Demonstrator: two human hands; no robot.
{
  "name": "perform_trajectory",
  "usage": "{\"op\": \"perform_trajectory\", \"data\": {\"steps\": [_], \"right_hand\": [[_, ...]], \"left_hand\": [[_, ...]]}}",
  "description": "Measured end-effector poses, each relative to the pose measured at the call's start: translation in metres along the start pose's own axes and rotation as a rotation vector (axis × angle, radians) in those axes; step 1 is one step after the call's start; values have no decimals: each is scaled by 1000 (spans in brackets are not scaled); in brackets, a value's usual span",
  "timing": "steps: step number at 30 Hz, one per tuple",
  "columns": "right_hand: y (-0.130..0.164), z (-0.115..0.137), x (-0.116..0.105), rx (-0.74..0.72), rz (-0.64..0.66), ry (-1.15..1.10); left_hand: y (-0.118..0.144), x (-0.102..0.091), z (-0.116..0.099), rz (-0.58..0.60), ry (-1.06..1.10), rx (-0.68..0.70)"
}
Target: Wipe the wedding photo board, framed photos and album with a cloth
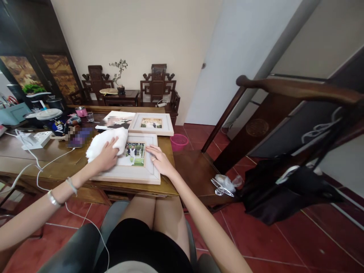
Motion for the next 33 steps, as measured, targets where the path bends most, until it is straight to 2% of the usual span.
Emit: {"op": "perform_trajectory", "data": {"steps": [2,4,7,11,16,18,20,23,26,30,33], "right_hand": [[0,0,0,-6,1,-3],[1,0,0,-2,-1,-7],[1,0,-1,18,-8,-14],[0,0,0,30,-21,-27],[0,0,0,18,-34,-19],[0,0,1,12,-35,-11],[0,0,1,4,-31,-8],[0,0,1,-3,-23,-9],[0,1,0,7,-13,-6],[1,3,-1,3,-7,-3],[1,3,-1,9,-17,-7]], "left_hand": [[-28,3,13,-41,11,-1],[-45,4,18,-39,-6,34],[-45,3,14,19,-48,82],[-4,-7,-8,146,-66,131],[66,-36,-48,304,-39,183],[81,-45,-62,325,6,218],[81,-47,-70,332,53,217],[55,-33,-67,298,75,134],[11,-11,-48,201,65,44],[-45,4,-20,7,50,46],[-63,5,-13,17,15,102]]}}
Point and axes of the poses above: each hand's wrist, its own y-axis away from the middle knuckle, its own x-axis out of the palm, z = x × y, the point moved 4 cm from there along -y, towards the middle knuckle, and after that the axes turned 5 degrees about x, right-handed, at the moved point
